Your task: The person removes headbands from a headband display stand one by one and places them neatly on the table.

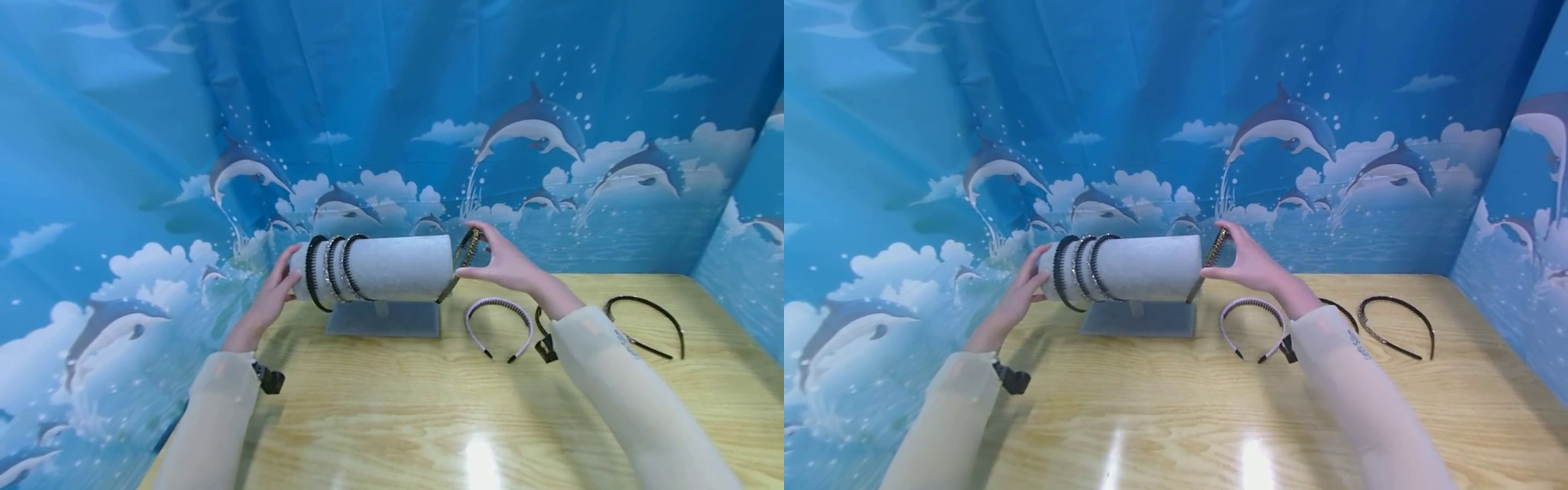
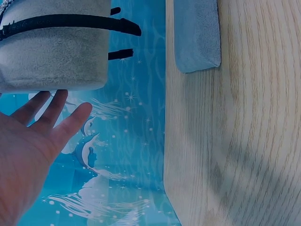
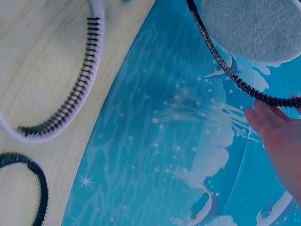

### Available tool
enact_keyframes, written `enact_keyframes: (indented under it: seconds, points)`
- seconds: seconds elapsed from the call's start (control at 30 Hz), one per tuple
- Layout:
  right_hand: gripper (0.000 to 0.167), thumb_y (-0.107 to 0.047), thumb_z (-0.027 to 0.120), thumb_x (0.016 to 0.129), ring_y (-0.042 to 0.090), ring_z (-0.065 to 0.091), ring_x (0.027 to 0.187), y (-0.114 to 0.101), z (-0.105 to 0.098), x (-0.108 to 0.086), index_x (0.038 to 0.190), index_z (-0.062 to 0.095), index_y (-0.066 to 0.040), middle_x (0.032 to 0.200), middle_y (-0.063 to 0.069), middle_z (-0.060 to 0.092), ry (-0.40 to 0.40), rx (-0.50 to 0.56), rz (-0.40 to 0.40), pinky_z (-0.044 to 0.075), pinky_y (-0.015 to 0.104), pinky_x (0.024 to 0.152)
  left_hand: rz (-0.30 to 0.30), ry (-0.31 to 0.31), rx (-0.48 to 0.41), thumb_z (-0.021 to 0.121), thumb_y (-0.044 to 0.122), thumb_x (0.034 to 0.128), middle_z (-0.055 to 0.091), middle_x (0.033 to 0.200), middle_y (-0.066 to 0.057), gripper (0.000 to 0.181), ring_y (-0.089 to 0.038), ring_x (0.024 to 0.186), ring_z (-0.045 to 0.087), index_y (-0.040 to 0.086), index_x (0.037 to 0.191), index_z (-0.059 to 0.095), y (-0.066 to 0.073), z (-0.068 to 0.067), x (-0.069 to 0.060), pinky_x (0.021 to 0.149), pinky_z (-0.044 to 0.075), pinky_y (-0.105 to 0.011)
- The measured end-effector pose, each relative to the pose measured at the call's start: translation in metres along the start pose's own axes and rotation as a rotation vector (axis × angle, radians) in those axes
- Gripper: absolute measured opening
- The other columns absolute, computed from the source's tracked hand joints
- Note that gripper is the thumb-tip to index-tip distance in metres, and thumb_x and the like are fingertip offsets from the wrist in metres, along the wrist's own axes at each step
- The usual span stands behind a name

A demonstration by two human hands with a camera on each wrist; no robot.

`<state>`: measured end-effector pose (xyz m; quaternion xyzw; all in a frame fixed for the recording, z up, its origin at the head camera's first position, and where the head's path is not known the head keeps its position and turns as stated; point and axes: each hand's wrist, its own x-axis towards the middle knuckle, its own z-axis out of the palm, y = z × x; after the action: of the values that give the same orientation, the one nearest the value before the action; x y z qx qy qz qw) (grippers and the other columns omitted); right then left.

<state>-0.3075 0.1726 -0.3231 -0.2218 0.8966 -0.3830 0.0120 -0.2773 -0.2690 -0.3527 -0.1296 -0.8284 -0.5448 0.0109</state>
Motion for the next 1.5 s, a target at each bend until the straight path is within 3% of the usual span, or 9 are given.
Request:
enact_keyframes:
  seconds: [0.37,0.57,0.87,1.03,1.27,1.37,1.5]
  points:
    - [0.101,-0.051,0.071,0.085,0.051,0.028,0.132,0.005,-0.015,-0.035,0.157,0.009,-0.016,0.154,0.025,0.013,0.011,-0.067,0.023,0.031,0.068,0.099,-0.008,0.001,-0.003,0.036,0.035,0.1062,0.020,0.158,-0.015,0.056,-0.040,0.136,0.029,0.030,0.157,0.012,0.000,0.000,0.002,0.101,0.034,-0.063]
    - [0.103,-0.057,0.070,0.083,0.049,0.027,0.133,0.004,-0.018,-0.073,0.156,0.011,-0.015,0.153,0.026,0.016,-0.007,-0.164,0.033,0.031,0.071,0.096,0.005,0.004,-0.004,0.037,0.037,0.1056,0.022,0.157,-0.015,0.057,-0.040,0.134,0.032,0.031,0.156,0.013,0.000,0.001,0.003,0.100,0.035,-0.063]
    - [0.099,-0.056,0.074,0.079,0.048,0.033,0.131,0.006,-0.013,-0.131,0.152,0.026,-0.009,0.148,0.025,0.030,-0.012,-0.244,-0.036,0.034,0.070,0.095,-0.019,0.007,-0.001,0.036,0.037,0.1060,0.020,0.158,-0.014,0.056,-0.039,0.137,0.029,0.033,0.157,0.012,0.000,-0.002,0.000,0.102,0.032,-0.063]
    - [0.100,-0.066,0.072,0.074,0.044,0.046,0.123,0.003,-0.013,-0.157,0.148,0.033,-0.010,0.143,0.023,0.036,-0.093,-0.264,0.028,0.043,0.064,0.088,-0.028,0.004,-0.001,0.036,0.036,0.1062,0.019,0.159,-0.013,0.056,-0.039,0.138,0.027,0.034,0.157,0.011,0.001,-0.002,-0.001,0.102,0.032,-0.063]
    - [0.104,-0.063,0.076,0.071,0.033,0.062,0.097,0.004,-0.003,-0.168,0.149,0.031,-0.009,0.140,0.030,0.035,-0.219,-0.249,0.113,0.052,0.056,0.077,-0.030,0.003,-0.002,0.035,0.037,0.1061,0.016,0.159,-0.012,0.056,-0.038,0.139,0.025,0.034,0.156,0.010,0.001,-0.002,-0.002,0.103,0.030,-0.063]
    - [0.104,-0.061,0.076,0.072,0.041,0.058,0.106,0.006,0.006,-0.170,0.148,0.031,-0.007,0.139,0.031,0.037,-0.195,-0.263,0.088,0.049,0.060,0.082,-0.031,0.003,-0.003,0.036,0.038,0.1058,0.017,0.159,-0.012,0.056,-0.038,0.139,0.026,0.034,0.156,0.011,0.002,-0.001,-0.002,0.103,0.031,-0.063]
    - [0.101,-0.064,0.076,0.069,0.049,0.048,0.117,0.008,0.022,-0.170,0.144,0.036,-0.009,0.137,0.027,0.044,-0.100,-0.338,0.065,0.047,0.062,0.083,-0.028,-0.003,-0.005,0.036,0.037,0.1059,0.017,0.159,-0.013,0.056,-0.038,0.139,0.026,0.033,0.157,0.011,0.003,0.000,-0.002,0.103,0.031,-0.063]
